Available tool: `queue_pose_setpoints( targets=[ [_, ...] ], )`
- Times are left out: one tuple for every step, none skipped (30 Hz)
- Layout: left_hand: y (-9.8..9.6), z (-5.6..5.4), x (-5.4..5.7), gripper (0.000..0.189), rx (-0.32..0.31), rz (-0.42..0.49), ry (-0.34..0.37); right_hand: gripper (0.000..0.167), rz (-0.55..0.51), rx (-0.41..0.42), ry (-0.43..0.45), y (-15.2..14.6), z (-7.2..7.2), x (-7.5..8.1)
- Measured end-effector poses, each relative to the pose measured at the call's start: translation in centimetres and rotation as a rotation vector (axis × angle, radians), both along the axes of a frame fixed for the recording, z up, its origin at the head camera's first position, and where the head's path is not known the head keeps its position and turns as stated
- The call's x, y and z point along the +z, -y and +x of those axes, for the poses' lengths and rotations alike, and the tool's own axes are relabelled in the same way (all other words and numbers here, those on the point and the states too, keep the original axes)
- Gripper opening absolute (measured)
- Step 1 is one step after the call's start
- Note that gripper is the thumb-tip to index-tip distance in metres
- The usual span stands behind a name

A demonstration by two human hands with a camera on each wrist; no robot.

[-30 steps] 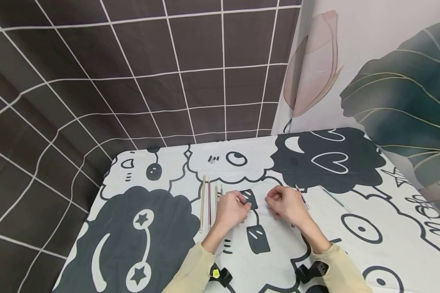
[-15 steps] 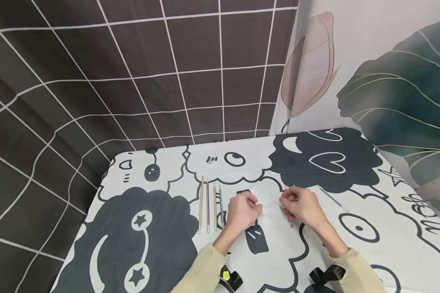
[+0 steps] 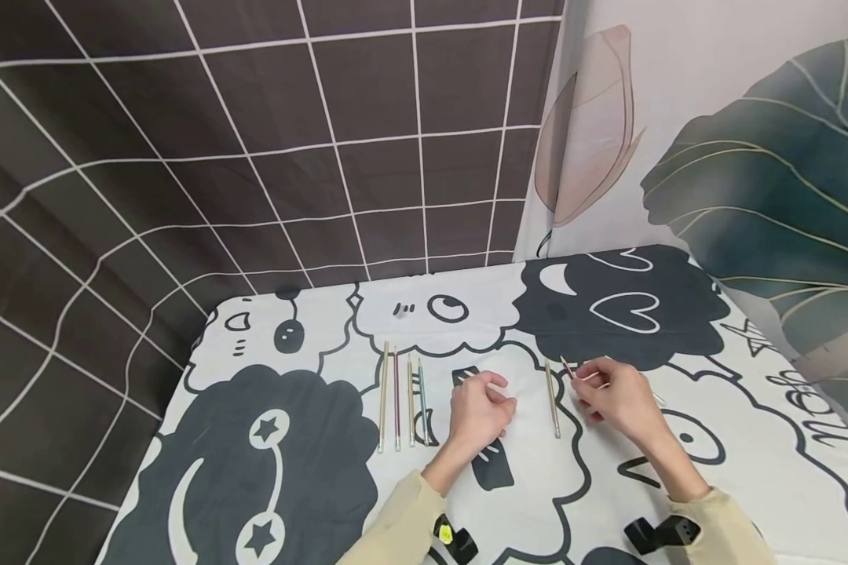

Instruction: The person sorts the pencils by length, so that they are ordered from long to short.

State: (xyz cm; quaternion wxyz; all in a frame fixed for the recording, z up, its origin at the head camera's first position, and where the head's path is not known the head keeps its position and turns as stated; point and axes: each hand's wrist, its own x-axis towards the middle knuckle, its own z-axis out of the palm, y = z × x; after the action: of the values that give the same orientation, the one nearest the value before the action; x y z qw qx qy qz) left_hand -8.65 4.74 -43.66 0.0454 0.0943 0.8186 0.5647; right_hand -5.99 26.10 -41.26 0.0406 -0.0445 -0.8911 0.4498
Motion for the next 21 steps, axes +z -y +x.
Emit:
queue_pose_setpoints(
  targets=[
    [-0.2, 0.0, 0.0, 0.02, 0.002, 0.007, 0.007, 0.012, 0.004, -0.007, 0.001, -0.4, 0.1, 0.0],
    [-0.5, 0.0, 0.0, 0.021, 0.006, 0.01, 0.01, 0.013, 0.008, -0.012, 0.003, -0.7, 0.1, 0.0],
    [-0.7, 0.0, 0.0, 0.022, 0.011, 0.012, 0.013, 0.014, 0.013, -0.018, 0.004, -1.0, 0.2, 0.0],
    [-1.0, 0.1, 0.1, 0.024, 0.019, 0.009, 0.014, 0.014, 0.017, -0.023, 0.005, -1.3, 0.3, 0.0],
    [-1.2, 0.1, 0.1, 0.025, 0.026, 0.006, 0.013, 0.015, 0.025, -0.027, 0.003, -1.6, 0.3, 0.0],
    [-1.5, 0.1, 0.1, 0.027, 0.03, 0.009, 0.011, 0.015, 0.033, -0.031, 0.0, -1.9, 0.4, -0.1],
    [-1.7, 0.1, 0.1, 0.028, 0.036, 0.012, 0.008, 0.016, 0.037, -0.034, -0.004, -2.1, 0.4, -0.1],
    [-1.9, 0.2, 0.1, 0.029, 0.042, 0.016, 0.003, 0.016, 0.041, -0.04, -0.008, -2.3, 0.5, -0.1],
    [-2.1, 0.2, 0.1, 0.03, 0.046, 0.023, -0.001, 0.016, 0.048, -0.046, -0.013, -2.5, 0.5, -0.1],
    [-2.3, 0.3, 0.0, 0.031, 0.05, 0.031, -0.007, 0.017, 0.052, -0.051, -0.016, -2.7, 0.5, -0.2],
    [-2.5, 0.3, -0.1, 0.032, 0.054, 0.042, -0.011, 0.017, 0.057, -0.056, -0.02, -2.9, 0.5, -0.2],
    [-2.7, 0.3, -0.2, 0.033, 0.056, 0.054, -0.018, 0.017, 0.062, -0.063, -0.022, -3.1, 0.5, -0.3],
    [-2.8, 0.4, -0.3, 0.033, 0.06, 0.061, -0.025, 0.017, 0.065, -0.068, -0.024, -3.2, 0.5, -0.3],
    [-3.0, 0.4, -0.5, 0.034, 0.062, 0.071, -0.029, 0.017, 0.069, -0.074, -0.026, -3.3, 0.6, -0.4],
    [-3.1, 0.4, -0.6, 0.034, 0.065, 0.078, -0.035, 0.017, 0.071, -0.077, -0.028, -3.4, 0.6, -0.5],
    [-3.3, 0.5, -0.7, 0.034, 0.07, 0.082, -0.042, 0.016, 0.071, -0.08, -0.029, -3.5, 0.6, -0.5],
    [-3.4, 0.5, -0.9, 0.034, 0.074, 0.085, -0.05, 0.016, 0.072, -0.084, -0.032, -3.6, 0.6, -0.5],
    [-3.5, 0.6, -1.0, 0.035, 0.077, 0.087, -0.064, 0.016, 0.072, -0.086, -0.035, -3.7, 0.7, -0.6],
    [-3.6, 0.6, -1.1, 0.035, 0.083, 0.084, -0.075, 0.016, 0.072, -0.088, -0.038, -3.8, 0.7, -0.6],
    [-3.8, 0.6, -1.2, 0.035, 0.087, 0.084, -0.083, 0.016, 0.074, -0.09, -0.039, -3.9, 0.7, -0.6],
    [-3.9, 0.7, -1.2, 0.036, 0.095, 0.075, -0.095, 0.016, 0.075, -0.093, -0.04, -4.0, 0.7, -0.6]
  ],
)
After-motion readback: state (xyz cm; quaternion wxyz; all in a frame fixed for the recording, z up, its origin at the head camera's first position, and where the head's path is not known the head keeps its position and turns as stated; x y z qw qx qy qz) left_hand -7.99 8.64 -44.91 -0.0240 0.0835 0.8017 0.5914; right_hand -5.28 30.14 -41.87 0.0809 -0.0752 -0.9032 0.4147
